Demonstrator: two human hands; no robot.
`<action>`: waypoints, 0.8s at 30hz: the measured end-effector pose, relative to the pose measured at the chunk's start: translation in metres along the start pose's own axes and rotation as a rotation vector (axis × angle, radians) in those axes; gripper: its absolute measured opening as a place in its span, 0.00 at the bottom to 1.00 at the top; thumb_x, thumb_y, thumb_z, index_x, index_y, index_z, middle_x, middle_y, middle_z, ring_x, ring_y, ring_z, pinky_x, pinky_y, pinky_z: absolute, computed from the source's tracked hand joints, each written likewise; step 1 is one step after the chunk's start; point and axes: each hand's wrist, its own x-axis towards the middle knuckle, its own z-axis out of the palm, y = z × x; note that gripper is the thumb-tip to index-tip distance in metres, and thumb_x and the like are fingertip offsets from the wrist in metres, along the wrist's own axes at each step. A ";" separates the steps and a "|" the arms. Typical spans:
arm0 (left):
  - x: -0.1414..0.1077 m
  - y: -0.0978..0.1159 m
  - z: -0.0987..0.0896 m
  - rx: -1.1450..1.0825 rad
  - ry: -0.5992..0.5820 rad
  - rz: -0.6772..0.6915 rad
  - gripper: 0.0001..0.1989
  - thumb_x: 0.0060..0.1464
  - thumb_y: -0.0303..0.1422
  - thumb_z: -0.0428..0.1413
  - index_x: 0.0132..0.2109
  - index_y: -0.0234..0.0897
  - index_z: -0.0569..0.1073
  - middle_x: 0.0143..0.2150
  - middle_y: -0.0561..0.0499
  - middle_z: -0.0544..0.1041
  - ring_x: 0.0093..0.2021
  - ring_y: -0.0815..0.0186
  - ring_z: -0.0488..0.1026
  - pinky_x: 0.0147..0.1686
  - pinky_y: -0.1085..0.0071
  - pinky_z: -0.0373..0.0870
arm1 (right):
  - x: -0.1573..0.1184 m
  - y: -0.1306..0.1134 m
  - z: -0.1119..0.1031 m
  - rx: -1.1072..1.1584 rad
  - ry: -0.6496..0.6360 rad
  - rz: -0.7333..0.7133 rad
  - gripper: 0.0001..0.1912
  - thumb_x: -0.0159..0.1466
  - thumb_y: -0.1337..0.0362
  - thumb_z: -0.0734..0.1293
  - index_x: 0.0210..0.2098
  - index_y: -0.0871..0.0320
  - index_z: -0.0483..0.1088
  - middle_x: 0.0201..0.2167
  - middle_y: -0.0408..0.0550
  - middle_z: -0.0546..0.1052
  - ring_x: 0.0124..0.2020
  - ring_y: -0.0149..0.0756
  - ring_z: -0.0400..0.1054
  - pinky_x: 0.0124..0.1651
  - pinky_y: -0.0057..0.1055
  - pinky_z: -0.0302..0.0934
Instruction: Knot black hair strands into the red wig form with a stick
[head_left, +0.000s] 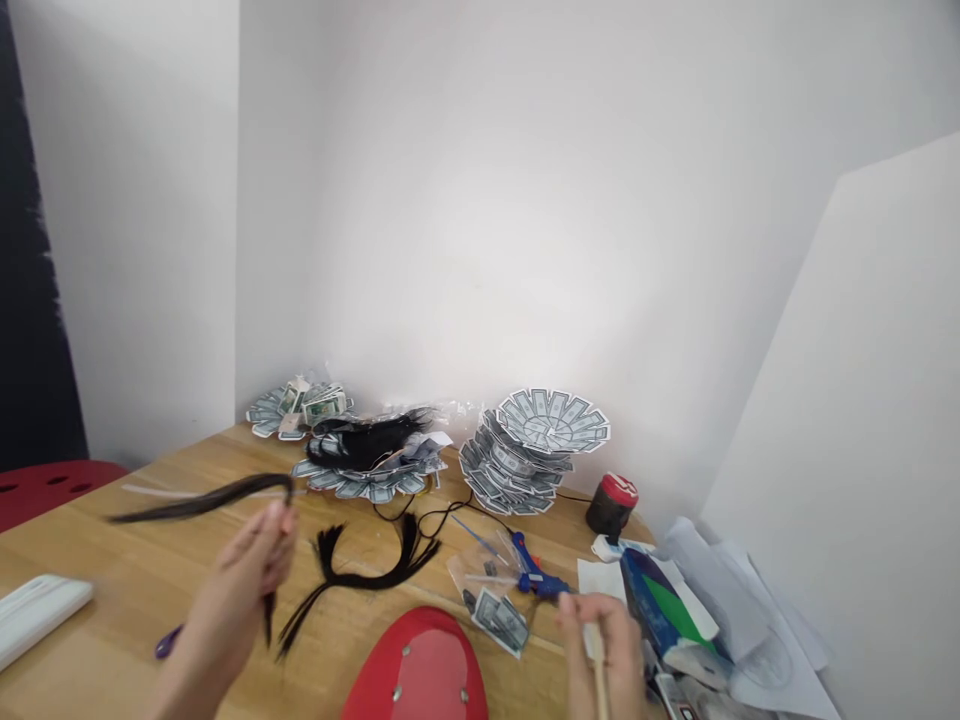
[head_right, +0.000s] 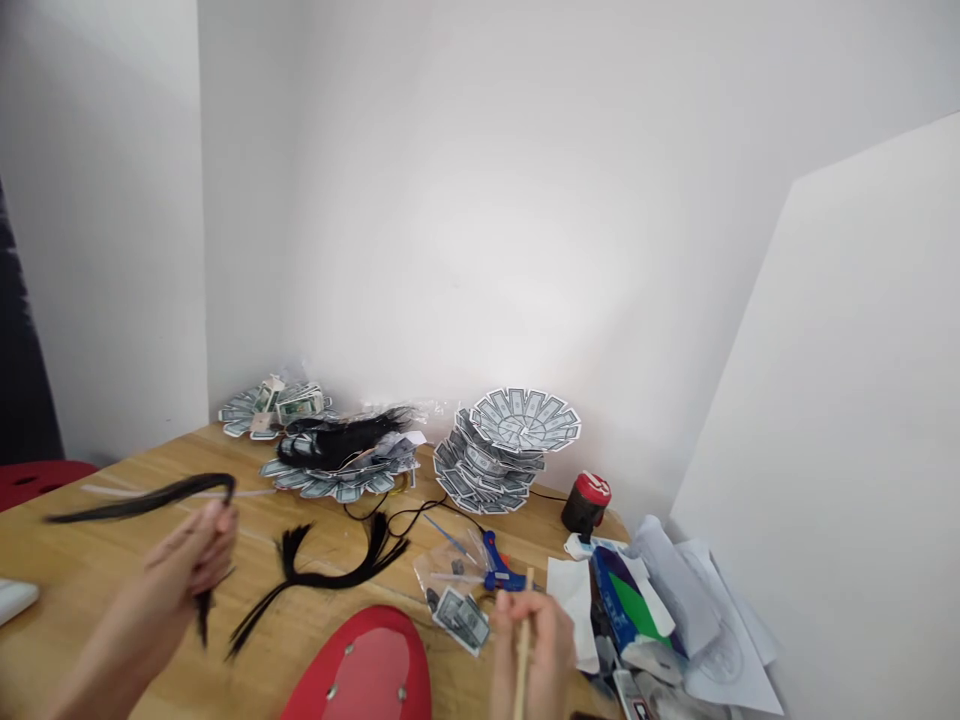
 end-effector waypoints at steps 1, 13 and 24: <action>-0.006 -0.008 0.011 0.067 -0.047 -0.005 0.25 0.42 0.54 0.67 0.27 0.37 0.70 0.17 0.62 0.63 0.18 0.76 0.53 0.16 0.83 0.50 | -0.009 -0.006 0.012 -0.001 -0.059 -0.054 0.18 0.57 0.49 0.71 0.22 0.52 0.65 0.24 0.42 0.73 0.28 0.40 0.67 0.36 0.35 0.56; -0.072 -0.061 0.079 0.402 -0.628 -0.087 0.32 0.47 0.67 0.51 0.24 0.40 0.65 0.19 0.58 0.61 0.21 0.69 0.59 0.22 0.74 0.58 | -0.048 -0.045 0.038 0.097 -0.196 -0.122 0.15 0.65 0.55 0.67 0.24 0.51 0.65 0.27 0.44 0.74 0.41 0.42 0.67 0.42 0.31 0.60; -0.064 -0.039 0.059 0.634 -0.754 0.090 0.26 0.60 0.54 0.47 0.25 0.39 0.66 0.25 0.54 0.66 0.29 0.63 0.63 0.31 0.71 0.58 | -0.021 -0.051 0.016 0.078 -0.308 0.085 0.19 0.59 0.46 0.70 0.26 0.53 0.67 0.27 0.41 0.73 0.30 0.39 0.69 0.35 0.31 0.61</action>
